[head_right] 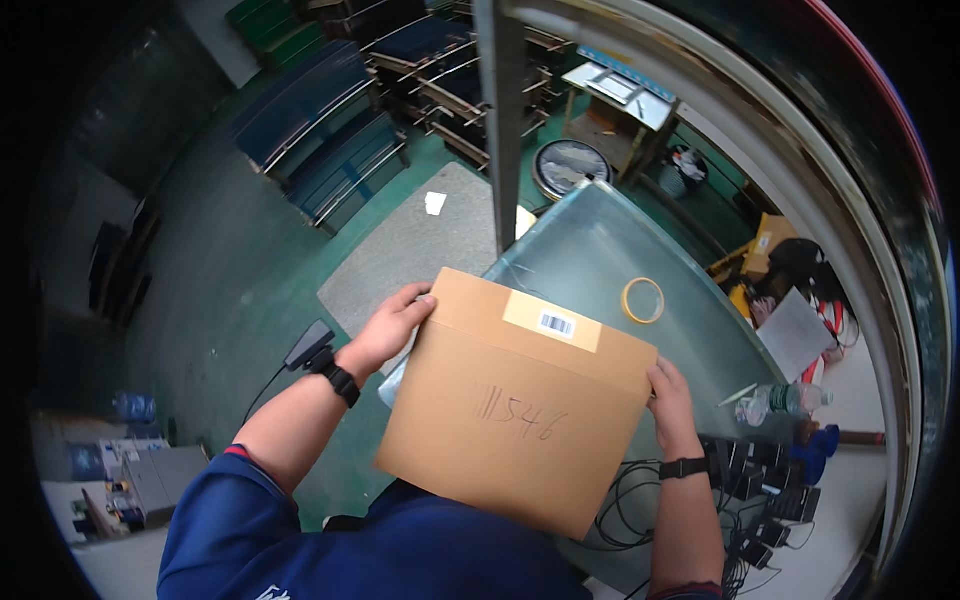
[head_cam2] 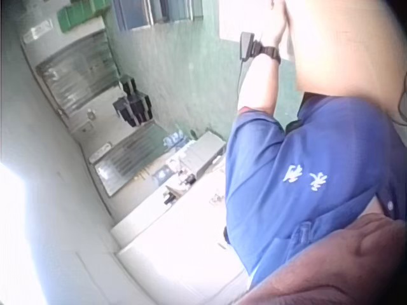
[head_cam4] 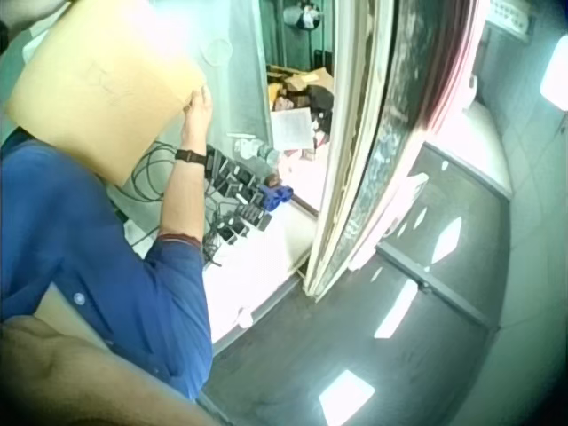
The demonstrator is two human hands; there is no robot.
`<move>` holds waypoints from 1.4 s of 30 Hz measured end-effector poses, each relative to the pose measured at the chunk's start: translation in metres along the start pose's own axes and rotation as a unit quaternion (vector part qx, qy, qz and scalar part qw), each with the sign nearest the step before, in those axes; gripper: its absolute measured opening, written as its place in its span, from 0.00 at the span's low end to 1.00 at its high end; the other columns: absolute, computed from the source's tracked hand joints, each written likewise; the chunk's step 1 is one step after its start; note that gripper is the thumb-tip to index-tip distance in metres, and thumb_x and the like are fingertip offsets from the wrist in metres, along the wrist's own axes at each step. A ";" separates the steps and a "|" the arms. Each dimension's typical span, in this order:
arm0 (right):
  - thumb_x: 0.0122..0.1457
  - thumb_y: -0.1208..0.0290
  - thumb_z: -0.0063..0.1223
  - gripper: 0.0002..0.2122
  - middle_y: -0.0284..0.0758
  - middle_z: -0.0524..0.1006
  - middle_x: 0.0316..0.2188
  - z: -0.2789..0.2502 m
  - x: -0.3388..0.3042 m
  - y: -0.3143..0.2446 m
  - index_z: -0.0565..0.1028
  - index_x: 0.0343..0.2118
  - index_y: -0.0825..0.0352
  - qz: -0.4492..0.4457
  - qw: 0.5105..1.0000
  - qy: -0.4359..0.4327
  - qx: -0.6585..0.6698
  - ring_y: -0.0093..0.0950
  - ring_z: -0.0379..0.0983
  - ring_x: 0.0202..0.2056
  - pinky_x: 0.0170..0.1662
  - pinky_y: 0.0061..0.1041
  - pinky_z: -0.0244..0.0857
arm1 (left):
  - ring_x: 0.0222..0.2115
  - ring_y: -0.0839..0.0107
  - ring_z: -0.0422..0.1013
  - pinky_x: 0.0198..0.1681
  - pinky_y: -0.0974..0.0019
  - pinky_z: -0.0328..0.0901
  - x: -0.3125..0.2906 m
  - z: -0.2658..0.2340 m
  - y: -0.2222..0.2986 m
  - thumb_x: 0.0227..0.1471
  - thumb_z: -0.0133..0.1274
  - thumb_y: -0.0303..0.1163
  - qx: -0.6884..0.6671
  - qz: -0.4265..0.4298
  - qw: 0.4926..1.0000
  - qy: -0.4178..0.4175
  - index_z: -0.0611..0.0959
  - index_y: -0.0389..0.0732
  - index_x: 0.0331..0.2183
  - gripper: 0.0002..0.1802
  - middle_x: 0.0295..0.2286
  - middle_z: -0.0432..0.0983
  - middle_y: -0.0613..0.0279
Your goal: Connecting power cables to electronic devices and placing them into a box.
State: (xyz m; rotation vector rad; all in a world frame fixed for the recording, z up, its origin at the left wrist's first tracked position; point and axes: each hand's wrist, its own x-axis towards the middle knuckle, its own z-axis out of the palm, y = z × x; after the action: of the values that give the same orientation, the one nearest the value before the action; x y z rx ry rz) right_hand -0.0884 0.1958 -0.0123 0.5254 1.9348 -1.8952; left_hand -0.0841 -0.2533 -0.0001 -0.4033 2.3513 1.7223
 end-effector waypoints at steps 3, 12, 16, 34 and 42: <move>0.69 0.63 0.47 0.21 0.33 0.78 0.50 -0.001 0.001 0.001 0.71 0.61 0.68 0.003 1.000 0.002 0.002 0.24 0.74 0.48 0.50 0.28 0.69 | 0.52 0.58 0.73 0.57 0.60 0.65 0.002 0.001 0.000 0.64 0.49 0.46 0.023 -0.027 0.999 -0.007 0.75 0.35 0.59 0.30 0.51 0.78 0.45; 0.68 0.61 0.47 0.19 0.32 0.78 0.48 -0.008 0.009 -0.005 0.73 0.58 0.65 0.045 0.998 -0.003 -0.050 0.24 0.74 0.47 0.49 0.30 0.68 | 0.52 0.64 0.68 0.56 0.57 0.62 0.005 0.006 0.000 0.65 0.47 0.47 -0.087 -0.116 0.989 -0.038 0.74 0.40 0.57 0.26 0.49 0.75 0.55; 0.68 0.60 0.48 0.19 0.32 0.78 0.47 -0.001 0.009 -0.011 0.74 0.57 0.65 0.053 0.996 0.016 -0.073 0.25 0.73 0.48 0.50 0.33 0.67 | 0.50 0.66 0.67 0.53 0.57 0.63 0.007 0.005 -0.003 0.65 0.47 0.46 -0.107 -0.124 0.985 -0.051 0.74 0.42 0.56 0.24 0.48 0.74 0.60; 0.70 0.54 0.48 0.21 0.32 0.78 0.47 -0.002 0.010 -0.009 0.73 0.56 0.66 0.041 0.994 0.018 -0.098 0.26 0.73 0.48 0.51 0.35 0.67 | 0.53 0.66 0.69 0.60 0.62 0.59 -0.009 0.013 0.015 0.65 0.50 0.45 -0.166 -0.178 0.970 0.001 0.77 0.36 0.53 0.24 0.48 0.77 0.55; 0.69 0.58 0.47 0.17 0.32 0.78 0.45 0.001 0.015 -0.018 0.75 0.51 0.65 0.078 0.989 0.023 -0.122 0.26 0.74 0.45 0.49 0.34 0.69 | 0.58 0.60 0.65 0.65 0.58 0.54 0.002 0.007 0.005 0.64 0.49 0.44 -0.125 -0.176 0.976 -0.028 0.77 0.34 0.53 0.26 0.52 0.75 0.50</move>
State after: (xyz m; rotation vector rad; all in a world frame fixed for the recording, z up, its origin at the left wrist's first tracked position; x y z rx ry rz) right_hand -0.1105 0.1949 -0.0048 0.6295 2.0533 -1.5372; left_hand -0.0877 -0.2454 0.0015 -0.7490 1.8868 1.8239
